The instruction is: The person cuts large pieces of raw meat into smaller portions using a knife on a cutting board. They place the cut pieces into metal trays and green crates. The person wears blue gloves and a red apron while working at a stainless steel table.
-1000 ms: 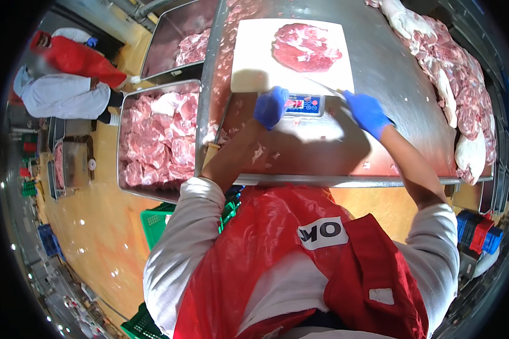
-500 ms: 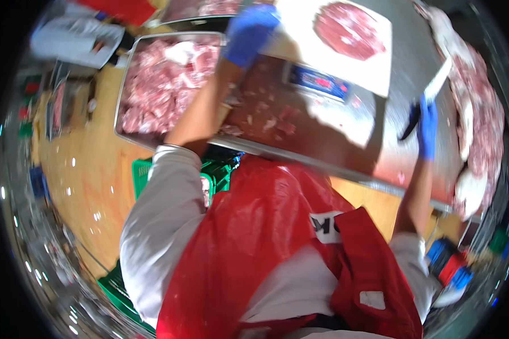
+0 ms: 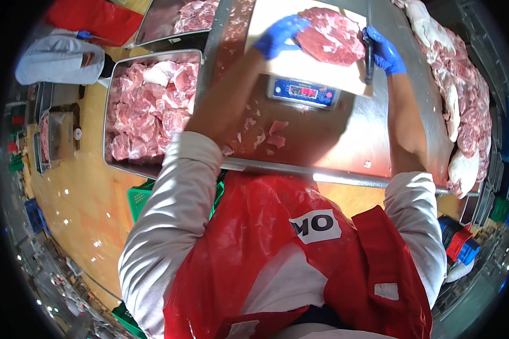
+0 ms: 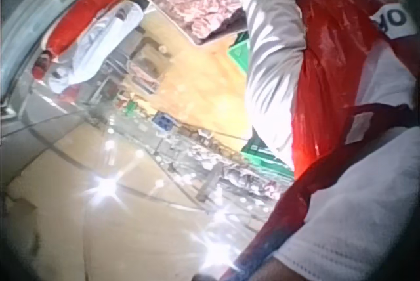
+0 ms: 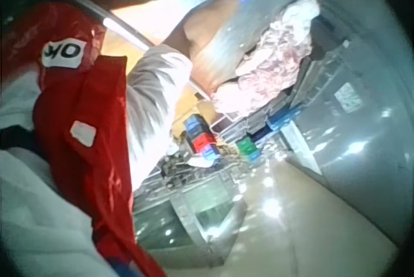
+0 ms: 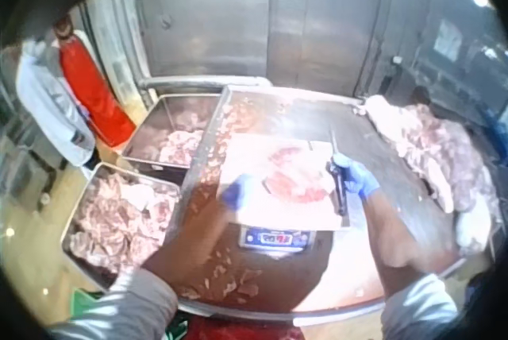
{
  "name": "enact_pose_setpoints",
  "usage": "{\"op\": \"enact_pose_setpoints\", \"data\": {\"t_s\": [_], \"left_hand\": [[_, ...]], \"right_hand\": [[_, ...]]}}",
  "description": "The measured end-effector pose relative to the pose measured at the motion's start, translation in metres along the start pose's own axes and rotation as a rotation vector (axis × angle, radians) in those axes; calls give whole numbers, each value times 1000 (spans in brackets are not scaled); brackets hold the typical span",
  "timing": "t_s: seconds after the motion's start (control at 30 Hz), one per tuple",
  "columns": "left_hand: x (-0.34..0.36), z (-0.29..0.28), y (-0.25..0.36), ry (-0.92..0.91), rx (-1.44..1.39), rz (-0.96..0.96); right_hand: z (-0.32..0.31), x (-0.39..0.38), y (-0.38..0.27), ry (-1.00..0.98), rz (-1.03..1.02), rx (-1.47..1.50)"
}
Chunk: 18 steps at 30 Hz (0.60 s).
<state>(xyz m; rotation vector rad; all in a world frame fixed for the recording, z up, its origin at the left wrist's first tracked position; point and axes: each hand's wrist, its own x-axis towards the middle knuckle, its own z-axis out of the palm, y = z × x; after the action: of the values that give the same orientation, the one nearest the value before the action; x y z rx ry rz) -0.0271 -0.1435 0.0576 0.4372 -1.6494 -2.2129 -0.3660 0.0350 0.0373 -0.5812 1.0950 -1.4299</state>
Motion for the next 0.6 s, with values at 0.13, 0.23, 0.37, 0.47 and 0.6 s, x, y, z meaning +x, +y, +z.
{"op": "enact_pose_setpoints", "data": {"t_s": [0.13, 0.23, 0.37, 0.47, 0.6], "left_hand": [[-2, 3, -14, 133, -98, 122], [-55, -6, -7, 149, -270, 273], [-181, -5, -3, 396, 22, 109], [-255, -43, -7, 437, -75, 86], [-330, -116, 53, 449, -250, 94]], "right_hand": [[97, 4, 20, 136, -24, -172], [144, -37, 59, 210, -5, -159], [193, -107, 110, 205, 100, -81], [291, -119, 126, 28, 175, -256], [391, -58, 132, -363, 363, -204]]}}
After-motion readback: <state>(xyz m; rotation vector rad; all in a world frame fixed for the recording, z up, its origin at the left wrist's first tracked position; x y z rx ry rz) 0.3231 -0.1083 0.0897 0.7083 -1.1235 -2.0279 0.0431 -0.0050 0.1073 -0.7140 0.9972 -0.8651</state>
